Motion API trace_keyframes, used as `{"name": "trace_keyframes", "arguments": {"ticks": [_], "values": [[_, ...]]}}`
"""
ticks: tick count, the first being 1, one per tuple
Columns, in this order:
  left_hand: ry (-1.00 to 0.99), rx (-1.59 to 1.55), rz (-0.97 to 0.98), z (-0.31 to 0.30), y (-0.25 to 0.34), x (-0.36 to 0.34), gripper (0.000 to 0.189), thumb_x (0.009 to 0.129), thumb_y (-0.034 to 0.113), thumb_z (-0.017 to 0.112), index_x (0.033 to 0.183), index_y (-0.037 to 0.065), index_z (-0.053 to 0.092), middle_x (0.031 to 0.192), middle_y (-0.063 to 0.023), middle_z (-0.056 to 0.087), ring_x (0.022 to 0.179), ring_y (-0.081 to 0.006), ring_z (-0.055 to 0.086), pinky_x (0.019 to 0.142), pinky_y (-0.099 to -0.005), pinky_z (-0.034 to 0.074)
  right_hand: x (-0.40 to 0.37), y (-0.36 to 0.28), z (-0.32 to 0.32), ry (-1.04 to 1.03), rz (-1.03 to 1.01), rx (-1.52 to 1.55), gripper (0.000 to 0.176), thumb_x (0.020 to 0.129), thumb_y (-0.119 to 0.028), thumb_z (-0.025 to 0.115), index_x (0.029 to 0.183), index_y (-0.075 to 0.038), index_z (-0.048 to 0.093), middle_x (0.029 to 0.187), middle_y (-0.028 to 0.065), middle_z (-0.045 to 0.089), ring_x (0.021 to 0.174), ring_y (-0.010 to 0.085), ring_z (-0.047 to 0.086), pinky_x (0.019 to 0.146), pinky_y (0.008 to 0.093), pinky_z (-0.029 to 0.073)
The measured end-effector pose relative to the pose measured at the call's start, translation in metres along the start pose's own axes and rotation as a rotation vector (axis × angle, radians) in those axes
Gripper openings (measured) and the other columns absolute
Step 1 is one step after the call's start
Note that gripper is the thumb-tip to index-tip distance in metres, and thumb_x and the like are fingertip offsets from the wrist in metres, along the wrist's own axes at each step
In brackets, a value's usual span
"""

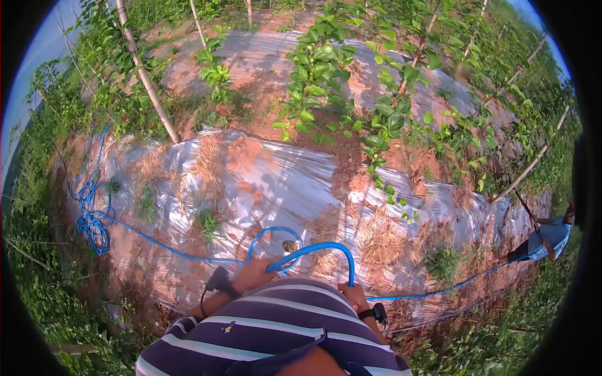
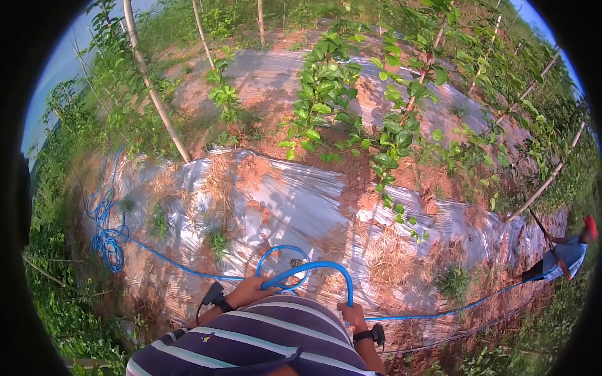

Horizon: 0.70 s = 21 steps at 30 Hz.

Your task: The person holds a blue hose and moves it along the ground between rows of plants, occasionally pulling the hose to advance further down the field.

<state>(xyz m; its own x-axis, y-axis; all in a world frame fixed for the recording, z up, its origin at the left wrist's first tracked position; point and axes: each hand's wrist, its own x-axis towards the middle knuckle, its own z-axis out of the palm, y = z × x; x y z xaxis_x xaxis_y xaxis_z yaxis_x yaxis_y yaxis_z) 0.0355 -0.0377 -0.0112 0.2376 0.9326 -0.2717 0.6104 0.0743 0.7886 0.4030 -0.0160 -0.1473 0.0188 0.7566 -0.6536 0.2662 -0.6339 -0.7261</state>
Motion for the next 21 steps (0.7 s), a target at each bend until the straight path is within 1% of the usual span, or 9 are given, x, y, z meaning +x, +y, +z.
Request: {"name": "trace_keyframes", "arguments": {"ticks": [1, 2, 4, 6, 8, 12, 19, 20, 21], "values": [[-0.021, -0.034, -0.040, -0.002, 0.000, 0.002, 0.047, 0.083, 0.022, 0.064, 0.129, 0.013, 0.059, 0.090, -0.0184, 0.068, 0.080, -0.0327, 0.066, 0.071, -0.0416, 0.050, -0.005, -0.009, 0.002, -0.003, -0.019, -0.028, 0.020, 0.076, -0.020, 0.073, 0.069, -0.003, 0.064, 0.059, 0.0015, 0.056, 0.051, 0.0096, 0.048, 0.048, 0.0282, 0.038], [0.070, -0.077, 0.014, 0.002, -0.002, 0.004, 0.029, 0.086, 0.031, 0.067, 0.091, 0.003, 0.066, 0.071, -0.0137, 0.063, 0.067, -0.0258, 0.063, 0.063, -0.0379, 0.047, -0.005, -0.009, 0.001, 0.042, -0.007, 0.002, 0.020, 0.076, -0.020, 0.073, 0.069, -0.003, 0.064, 0.059, 0.0015, 0.056, 0.051, 0.0096, 0.048, 0.048, 0.0282, 0.038], [0.063, -0.046, 0.052, 0.008, -0.019, 0.008, 0.027, 0.085, 0.029, 0.068, 0.089, 0.003, 0.066, 0.069, -0.0124, 0.061, 0.066, -0.0232, 0.061, 0.062, -0.0368, 0.047, 0.004, 0.002, -0.002, -0.035, 0.001, 0.013, 0.022, 0.075, -0.022, 0.074, 0.070, -0.002, 0.066, 0.060, 0.0009, 0.056, 0.055, 0.0086, 0.048, 0.051, 0.0282, 0.037], [0.051, -0.019, 0.098, 0.008, -0.026, 0.019, 0.024, 0.084, 0.026, 0.069, 0.088, 0.002, 0.065, 0.067, -0.0111, 0.060, 0.064, -0.0206, 0.060, 0.062, -0.0358, 0.046, 0.012, 0.016, -0.002, 0.020, 0.005, -0.038, 0.028, 0.076, -0.027, 0.074, 0.070, -0.002, 0.066, 0.061, 0.0008, 0.056, 0.059, 0.0109, 0.049, 0.055, 0.0323, 0.040], [-0.032, -0.003, -0.001, 0.002, -0.026, 0.025, 0.039, 0.084, 0.035, 0.068, 0.105, 0.002, 0.066, 0.084, -0.0199, 0.068, 0.077, -0.0341, 0.066, 0.068, -0.0415, 0.049, 0.013, 0.020, -0.002, 0.072, 0.014, -0.065, 0.033, 0.076, -0.033, 0.074, 0.071, -0.002, 0.066, 0.061, 0.0022, 0.058, 0.059, 0.0122, 0.051, 0.056, 0.0333, 0.042], [-0.076, -0.092, -0.030, 0.008, -0.064, 0.044, 0.037, 0.082, 0.034, 0.070, 0.100, 0.001, 0.067, 0.085, -0.0216, 0.067, 0.081, -0.0365, 0.067, 0.070, -0.0425, 0.049, -0.004, 0.020, -0.004, 0.100, 0.033, 0.014, 0.034, 0.075, -0.035, 0.073, 0.072, -0.002, 0.067, 0.060, 0.0034, 0.059, 0.056, 0.0124, 0.053, 0.053, 0.0313, 0.042], [-0.146, 0.007, -0.018, -0.022, -0.048, 0.055, 0.031, 0.083, 0.029, 0.065, 0.099, 0.003, 0.068, 0.086, -0.0206, 0.068, 0.081, -0.0374, 0.066, 0.070, -0.0428, 0.050, -0.021, 0.027, 0.019, 0.215, 0.026, -0.016, 0.034, 0.077, -0.035, 0.072, 0.072, -0.001, 0.068, 0.058, 0.0045, 0.058, 0.052, 0.0134, 0.053, 0.051, 0.0321, 0.041], [-0.152, 0.007, -0.014, -0.025, -0.051, 0.057, 0.031, 0.083, 0.029, 0.065, 0.099, 0.003, 0.068, 0.086, -0.0206, 0.068, 0.081, -0.0374, 0.066, 0.070, -0.0428, 0.050, -0.023, 0.026, 0.023, 0.222, 0.029, -0.013, 0.034, 0.077, -0.035, 0.072, 0.072, -0.001, 0.068, 0.058, 0.0045, 0.058, 0.052, 0.0134, 0.053, 0.051, 0.0321, 0.041], [-0.139, -0.015, 0.052, -0.027, -0.054, 0.059, 0.026, 0.084, 0.026, 0.066, 0.092, 0.002, 0.064, 0.074, -0.0149, 0.061, 0.070, -0.0258, 0.058, 0.064, -0.0385, 0.046, -0.026, 0.025, 0.027, 0.231, 0.056, -0.043, 0.036, 0.077, -0.036, 0.072, 0.073, 0.000, 0.068, 0.059, 0.0051, 0.058, 0.054, 0.0147, 0.055, 0.052, 0.0331, 0.042]]}}
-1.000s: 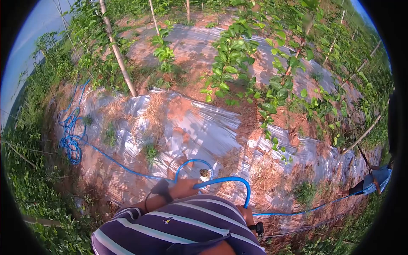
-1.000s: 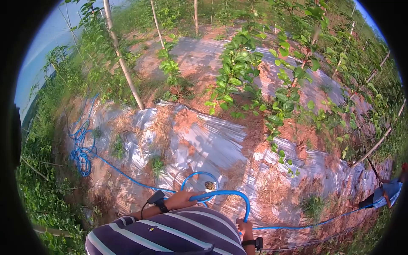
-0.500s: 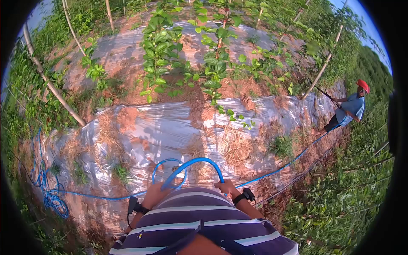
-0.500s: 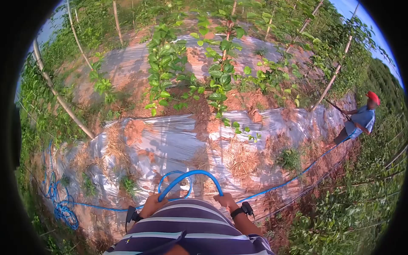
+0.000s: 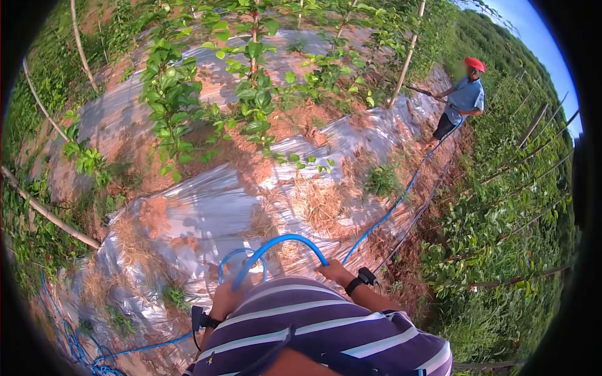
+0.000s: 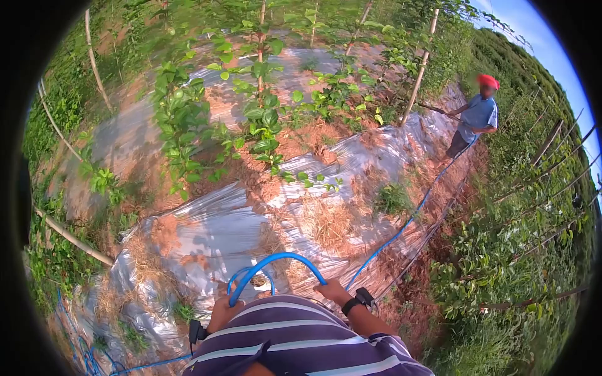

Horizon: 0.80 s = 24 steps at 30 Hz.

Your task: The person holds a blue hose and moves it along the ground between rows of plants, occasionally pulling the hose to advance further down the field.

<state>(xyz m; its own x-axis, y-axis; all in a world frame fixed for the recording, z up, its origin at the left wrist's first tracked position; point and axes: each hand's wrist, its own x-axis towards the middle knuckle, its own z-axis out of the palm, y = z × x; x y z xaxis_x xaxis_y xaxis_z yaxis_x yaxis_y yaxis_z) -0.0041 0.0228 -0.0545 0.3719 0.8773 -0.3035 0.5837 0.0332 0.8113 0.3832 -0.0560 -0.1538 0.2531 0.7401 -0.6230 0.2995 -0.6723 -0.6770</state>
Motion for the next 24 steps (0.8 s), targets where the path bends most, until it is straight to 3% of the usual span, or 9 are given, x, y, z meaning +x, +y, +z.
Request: {"name": "trace_keyframes", "arguments": {"ticks": [1, 2, 10, 13, 15, 18, 20, 21, 24], "values": [[0.013, -0.018, 0.067, -0.003, -0.001, 0.001, 0.023, 0.084, 0.023, 0.067, 0.085, 0.001, 0.060, 0.061, -0.0092, 0.053, 0.059, -0.0142, 0.051, 0.059, -0.0342, 0.043, -0.003, 0.000, 0.002, 0.009, 0.024, -0.034, 0.038, 0.077, -0.037, 0.073, 0.074, 0.000, 0.068, 0.060, 0.0058, 0.059, 0.055, 0.0161, 0.056, 0.054, 0.0341, 0.044], [0.006, -0.022, 0.071, -0.008, -0.001, 0.002, 0.023, 0.084, 0.023, 0.067, 0.085, 0.001, 0.060, 0.061, -0.0092, 0.053, 0.059, -0.0142, 0.051, 0.059, -0.0342, 0.043, -0.004, 0.003, 0.006, 0.017, 0.029, -0.034, 0.038, 0.077, -0.037, 0.073, 0.074, 0.000, 0.068, 0.060, 0.0058, 0.059, 0.055, 0.0161, 0.056, 0.054, 0.0341, 0.044], [-0.035, 0.089, 0.066, -0.047, -0.014, 0.005, 0.026, 0.082, 0.026, 0.066, 0.085, 0.001, 0.062, 0.068, -0.0181, 0.062, 0.064, -0.0312, 0.062, 0.062, -0.0416, 0.046, -0.015, 0.010, 0.047, 0.113, 0.065, -0.128, 0.047, 0.076, -0.045, 0.072, 0.079, 0.001, 0.069, 0.070, 0.0158, 0.065, 0.068, 0.0246, 0.064, 0.065, 0.0397, 0.048], [-0.027, 0.100, 0.105, -0.057, -0.037, 0.008, 0.026, 0.081, 0.026, 0.066, 0.084, 0.000, 0.063, 0.068, -0.0198, 0.062, 0.066, -0.0354, 0.063, 0.062, -0.0437, 0.047, -0.027, -0.002, 0.060, 0.117, -0.005, -0.187, 0.035, 0.079, -0.036, 0.075, 0.077, -0.001, 0.069, 0.064, 0.0078, 0.061, 0.061, 0.0169, 0.058, 0.058, 0.0362, 0.046], [-0.004, 0.098, 0.116, -0.068, -0.048, 0.013, 0.026, 0.080, 0.026, 0.067, 0.084, 0.000, 0.063, 0.068, -0.0200, 0.062, 0.065, -0.0357, 0.063, 0.062, -0.0439, 0.047, -0.041, -0.022, 0.064, 0.114, 0.003, -0.219, 0.036, 0.078, -0.037, 0.075, 0.076, -0.001, 0.068, 0.065, 0.0092, 0.062, 0.061, 0.0184, 0.059, 0.059, 0.0373, 0.047], [-0.086, 0.130, 0.045, -0.088, -0.053, 0.015, 0.039, 0.082, 0.042, 0.068, 0.098, 0.007, 0.067, 0.086, -0.0206, 0.067, 0.083, -0.0388, 0.065, 0.071, -0.0439, 0.051, -0.042, -0.036, 0.069, 0.094, 0.035, -0.266, 0.038, 0.077, -0.038, 0.076, 0.074, -0.001, 0.067, 0.066, 0.0108, 0.063, 0.062, 0.0204, 0.059, 0.061, 0.0388, 0.048], [0.005, 0.068, 0.122, -0.091, -0.060, 0.017, 0.025, 0.080, 0.023, 0.067, 0.087, -0.001, 0.065, 0.064, -0.0157, 0.059, 0.058, -0.0248, 0.058, 0.057, -0.0375, 0.045, -0.038, -0.032, 0.069, 0.079, 0.033, -0.337, 0.044, 0.076, -0.046, 0.071, 0.074, -0.001, 0.068, 0.069, 0.0165, 0.066, 0.066, 0.0263, 0.065, 0.064, 0.0411, 0.049], [0.036, 0.038, 0.116, -0.090, -0.065, 0.017, 0.024, 0.081, 0.021, 0.067, 0.091, -0.001, 0.066, 0.062, -0.0125, 0.057, 0.056, -0.0198, 0.054, 0.056, -0.0355, 0.043, -0.036, -0.030, 0.068, 0.073, 0.017, -0.309, 0.044, 0.077, -0.045, 0.070, 0.074, -0.001, 0.068, 0.068, 0.0165, 0.065, 0.066, 0.0257, 0.065, 0.063, 0.0409, 0.049], [0.069, 0.047, 0.110, -0.092, -0.060, 0.014, 0.026, 0.081, 0.021, 0.066, 0.096, 0.000, 0.066, 0.061, -0.0111, 0.056, 0.054, -0.0189, 0.052, 0.056, -0.0355, 0.043, -0.032, -0.028, 0.067, 0.064, -0.013, -0.261, 0.043, 0.076, -0.043, 0.070, 0.075, 0.000, 0.069, 0.068, 0.0160, 0.065, 0.066, 0.0243, 0.065, 0.063, 0.0398, 0.049]]}}
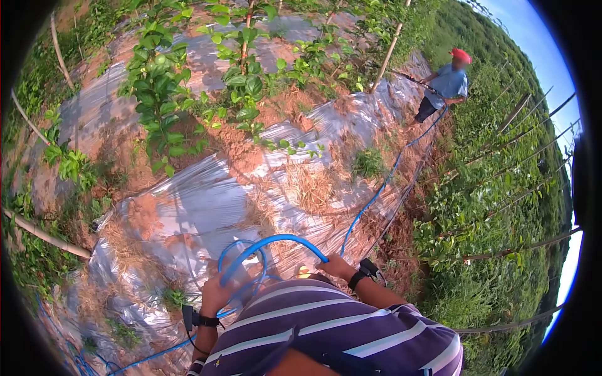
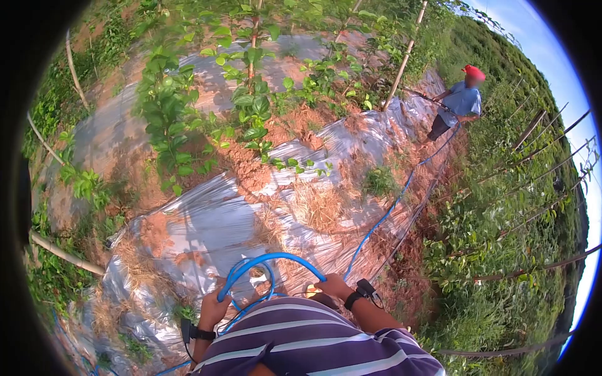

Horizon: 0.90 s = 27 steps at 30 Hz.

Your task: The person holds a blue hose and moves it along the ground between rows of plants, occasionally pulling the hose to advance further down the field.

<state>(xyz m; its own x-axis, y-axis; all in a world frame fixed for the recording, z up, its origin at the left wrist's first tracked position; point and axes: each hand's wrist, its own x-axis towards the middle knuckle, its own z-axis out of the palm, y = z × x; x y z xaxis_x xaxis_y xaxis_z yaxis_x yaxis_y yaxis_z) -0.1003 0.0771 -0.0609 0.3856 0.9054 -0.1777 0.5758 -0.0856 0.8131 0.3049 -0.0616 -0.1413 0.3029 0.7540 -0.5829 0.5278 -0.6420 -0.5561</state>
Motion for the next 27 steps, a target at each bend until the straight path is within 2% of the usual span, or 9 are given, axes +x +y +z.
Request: {"name": "trace_keyframes", "arguments": {"ticks": [2, 4, 5, 8, 10, 13, 16, 20, 27], "values": [[0.022, 0.015, 0.023, 0.006, -0.010, -0.001, 0.029, 0.082, 0.021, 0.066, 0.102, 0.000, 0.066, 0.060, -0.0094, 0.055, 0.054, -0.0171, 0.050, 0.055, -0.0349, 0.042, 0.003, -0.006, -0.005, -0.003, 0.018, -0.010, 0.042, 0.076, -0.042, 0.071, 0.076, 0.000, 0.069, 0.068, 0.0157, 0.066, 0.065, 0.0248, 0.064, 0.064, 0.0393, 0.049], [-0.008, 0.005, -0.080, 0.013, -0.010, -0.002, 0.031, 0.078, 0.026, 0.068, 0.099, 0.003, 0.067, 0.081, -0.0198, 0.068, 0.076, -0.0371, 0.067, 0.069, -0.0440, 0.051, 0.008, -0.009, -0.011, -0.002, -0.007, -0.012, 0.043, 0.075, -0.043, 0.071, 0.075, 0.000, 0.068, 0.068, 0.0156, 0.066, 0.065, 0.0254, 0.064, 0.064, 0.0391, 0.049], [0.015, 0.031, -0.073, 0.019, -0.011, -0.003, 0.030, 0.078, 0.026, 0.067, 0.097, 0.003, 0.068, 0.081, -0.0205, 0.068, 0.077, -0.0375, 0.067, 0.069, -0.0449, 0.052, 0.011, -0.010, -0.015, -0.010, -0.005, -0.024, 0.043, 0.075, -0.043, 0.072, 0.075, 0.000, 0.068, 0.068, 0.0158, 0.065, 0.065, 0.0253, 0.064, 0.064, 0.0393, 0.049], [-0.006, 0.046, -0.110, 0.034, -0.003, -0.004, 0.029, 0.078, 0.027, 0.066, 0.095, 0.003, 0.069, 0.082, -0.0215, 0.067, 0.078, -0.0381, 0.067, 0.069, -0.0453, 0.051, 0.023, -0.003, -0.027, -0.021, -0.030, 0.023, 0.043, 0.075, -0.043, 0.072, 0.073, 0.000, 0.067, 0.067, 0.0159, 0.064, 0.064, 0.0245, 0.062, 0.064, 0.0399, 0.048], [-0.002, 0.052, -0.118, 0.047, 0.010, -0.005, 0.029, 0.079, 0.027, 0.065, 0.093, 0.002, 0.069, 0.080, -0.0217, 0.066, 0.075, -0.0369, 0.066, 0.067, -0.0446, 0.050, 0.030, 0.003, -0.040, -0.019, -0.069, 0.014, 0.039, 0.077, -0.040, 0.073, 0.074, -0.001, 0.069, 0.064, 0.0110, 0.062, 0.062, 0.0197, 0.059, 0.061, 0.0369, 0.047], [0.012, -0.009, -0.153, 0.066, 0.035, -0.002, 0.031, 0.081, 0.028, 0.063, 0.093, 0.000, 0.067, 0.073, -0.0207, 0.063, 0.068, -0.0347, 0.063, 0.064, -0.0432, 0.048, 0.034, 0.015, -0.063, -0.013, -0.075, 0.055, 0.037, 0.078, -0.038, 0.071, 0.076, -0.001, 0.069, 0.065, 0.0118, 0.063, 0.062, 0.0197, 0.058, 0.061, 0.0380, 0.046], [0.021, 0.024, -0.131, 0.090, 0.053, 0.003, 0.031, 0.082, 0.028, 0.062, 0.091, -0.001, 0.067, 0.071, -0.0211, 0.062, 0.067, -0.0357, 0.063, 0.063, -0.0435, 0.047, 0.045, 0.038, -0.079, -0.003, -0.074, 0.081, 0.036, 0.079, -0.037, 0.069, 0.079, -0.001, 0.070, 0.066, 0.0124, 0.063, 0.062, 0.0202, 0.057, 0.060, 0.0385, 0.045], [-0.048, 0.064, -0.107, 0.116, 0.066, 0.012, 0.032, 0.081, 0.030, 0.067, 0.086, -0.001, 0.065, 0.069, -0.0215, 0.061, 0.065, -0.0368, 0.061, 0.061, -0.0437, 0.046, 0.053, 0.060, -0.099, 0.005, -0.075, 0.103, 0.034, 0.078, -0.035, 0.069, 0.078, -0.001, 0.070, 0.067, 0.0120, 0.064, 0.062, 0.0193, 0.057, 0.059, 0.0382, 0.045], [-0.088, 0.047, -0.063, 0.134, 0.099, 0.014, 0.024, 0.083, 0.024, 0.068, 0.087, 0.001, 0.066, 0.068, -0.0177, 0.062, 0.063, -0.0284, 0.062, 0.060, -0.0399, 0.045, 0.071, 0.093, -0.096, -0.024, -0.044, 0.167, 0.035, 0.077, -0.035, 0.070, 0.078, -0.001, 0.072, 0.068, 0.0106, 0.066, 0.063, 0.0187, 0.060, 0.060, 0.0358, 0.046]]}}
